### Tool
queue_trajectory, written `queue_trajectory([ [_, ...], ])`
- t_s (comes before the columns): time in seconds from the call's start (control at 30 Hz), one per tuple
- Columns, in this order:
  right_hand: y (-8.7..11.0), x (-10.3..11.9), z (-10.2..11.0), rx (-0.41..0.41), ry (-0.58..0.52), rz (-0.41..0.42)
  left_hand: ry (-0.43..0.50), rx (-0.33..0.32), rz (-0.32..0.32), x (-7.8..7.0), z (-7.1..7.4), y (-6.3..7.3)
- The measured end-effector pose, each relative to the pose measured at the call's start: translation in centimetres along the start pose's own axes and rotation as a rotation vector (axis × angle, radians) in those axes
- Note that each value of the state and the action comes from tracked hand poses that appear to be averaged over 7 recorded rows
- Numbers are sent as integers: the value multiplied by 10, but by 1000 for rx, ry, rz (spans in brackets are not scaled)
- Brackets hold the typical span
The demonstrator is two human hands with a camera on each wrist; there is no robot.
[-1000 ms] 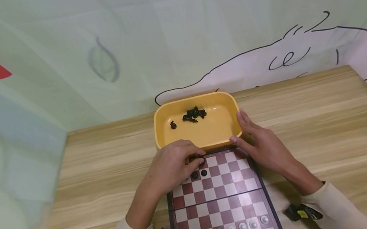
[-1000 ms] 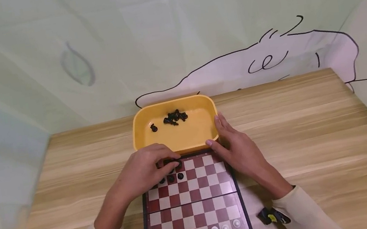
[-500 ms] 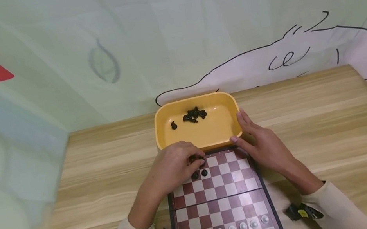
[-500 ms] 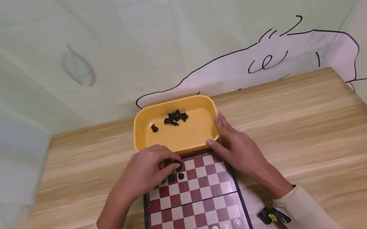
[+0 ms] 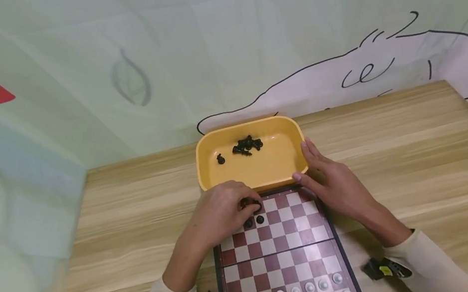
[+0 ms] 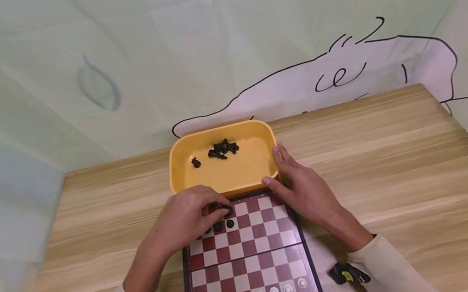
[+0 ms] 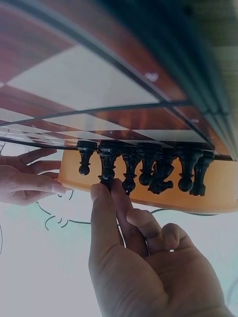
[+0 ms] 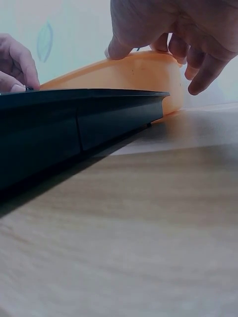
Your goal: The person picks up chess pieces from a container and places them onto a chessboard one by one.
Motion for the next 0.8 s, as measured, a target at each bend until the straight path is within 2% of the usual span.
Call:
queue_trajectory([
  [0.8,1,2,1,9,-4,-3,27,11,11,2,4,1],
])
Point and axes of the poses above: each hand's wrist, its own y-axis away from the middle knuckle, its own z-axis out of the back of the hand, x = y × z, the point moved 3 cm from there along -y, towards the middle knuckle, and after that the axes turned 8 degrees about -z, right-handed, at the moved point
